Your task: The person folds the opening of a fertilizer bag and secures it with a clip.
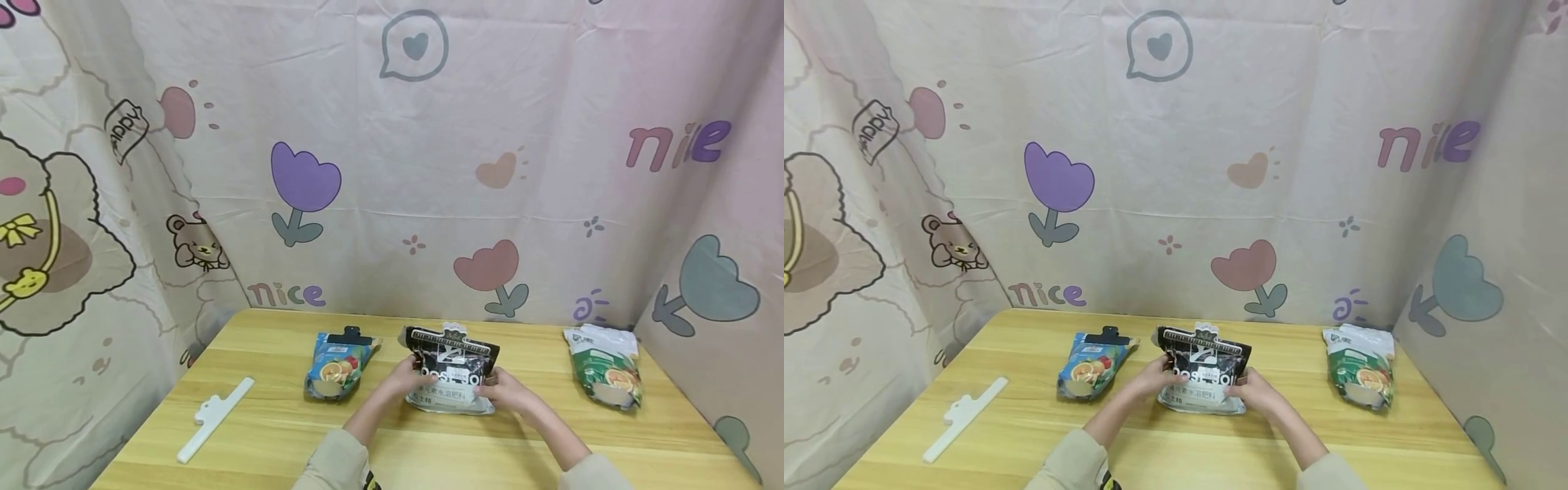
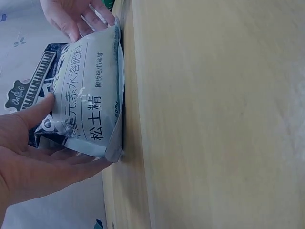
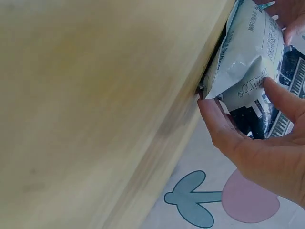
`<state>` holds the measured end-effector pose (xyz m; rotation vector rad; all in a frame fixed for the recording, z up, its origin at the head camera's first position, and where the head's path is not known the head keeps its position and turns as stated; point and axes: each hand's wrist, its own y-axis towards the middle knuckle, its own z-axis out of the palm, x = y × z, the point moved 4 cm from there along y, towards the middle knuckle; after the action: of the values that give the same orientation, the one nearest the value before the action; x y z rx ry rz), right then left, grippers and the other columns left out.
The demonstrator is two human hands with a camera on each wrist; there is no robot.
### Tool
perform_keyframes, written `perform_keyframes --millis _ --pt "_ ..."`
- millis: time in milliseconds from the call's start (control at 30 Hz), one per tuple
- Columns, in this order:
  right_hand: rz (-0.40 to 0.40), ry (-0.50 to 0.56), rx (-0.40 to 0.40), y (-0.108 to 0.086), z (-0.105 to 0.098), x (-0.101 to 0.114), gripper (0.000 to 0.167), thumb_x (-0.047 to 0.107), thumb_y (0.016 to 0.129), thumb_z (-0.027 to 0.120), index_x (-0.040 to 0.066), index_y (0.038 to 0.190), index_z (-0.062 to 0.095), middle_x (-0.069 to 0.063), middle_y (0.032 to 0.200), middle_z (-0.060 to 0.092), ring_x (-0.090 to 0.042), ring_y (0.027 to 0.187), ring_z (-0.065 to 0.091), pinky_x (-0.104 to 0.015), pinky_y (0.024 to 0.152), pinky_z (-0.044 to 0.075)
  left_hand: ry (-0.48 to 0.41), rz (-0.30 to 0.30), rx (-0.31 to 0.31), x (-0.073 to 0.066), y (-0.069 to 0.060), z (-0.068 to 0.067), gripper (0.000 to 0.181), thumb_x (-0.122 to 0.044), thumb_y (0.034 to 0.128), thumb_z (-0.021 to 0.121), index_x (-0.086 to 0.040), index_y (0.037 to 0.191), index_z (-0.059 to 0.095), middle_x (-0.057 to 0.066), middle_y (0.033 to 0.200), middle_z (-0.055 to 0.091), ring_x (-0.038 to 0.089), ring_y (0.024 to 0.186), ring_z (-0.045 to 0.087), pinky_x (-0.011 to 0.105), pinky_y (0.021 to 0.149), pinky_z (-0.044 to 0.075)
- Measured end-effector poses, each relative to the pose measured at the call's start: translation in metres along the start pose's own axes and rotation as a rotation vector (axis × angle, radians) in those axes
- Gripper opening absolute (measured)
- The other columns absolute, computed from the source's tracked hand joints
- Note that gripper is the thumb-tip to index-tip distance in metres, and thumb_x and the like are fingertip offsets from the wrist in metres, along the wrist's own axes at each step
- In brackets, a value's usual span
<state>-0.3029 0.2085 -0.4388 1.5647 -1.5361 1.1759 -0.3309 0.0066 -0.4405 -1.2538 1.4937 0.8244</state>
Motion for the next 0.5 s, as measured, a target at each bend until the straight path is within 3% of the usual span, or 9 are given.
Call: perform_keyframes --millis 200,500 --pt "0.025 -0.031 0.006 0.004 0.001 0.002 0.054 0.005 0.083 0.062 -0.024 0.117 0.031 -0.037 0.109 0.049 -0.044 0.097 0.054 -0.047 0.081 0.048 0.075 0.0 -0.011 0.003 0.001 0.003 0.066 -0.002 0.0744 0.072 0.016 0.128 0.037 0.033 0.12 0.047 0.047 0.113 0.042 0.054 0.097 0.03" --pt "-0.012 -0.182 0.011 0.013 -0.001 0.004 0.054 0.013 0.085 0.061 -0.025 0.115 0.038 -0.033 0.104 0.053 -0.037 0.09 0.056 -0.045 0.076 0.049 0.169 -0.004 -0.121 0.004 0.001 0.004 0.073 -0.001 0.0732 0.072 0.014 0.132 0.032 0.036 0.128 0.039 0.049 0.117 0.037 0.054 0.097 0.03"
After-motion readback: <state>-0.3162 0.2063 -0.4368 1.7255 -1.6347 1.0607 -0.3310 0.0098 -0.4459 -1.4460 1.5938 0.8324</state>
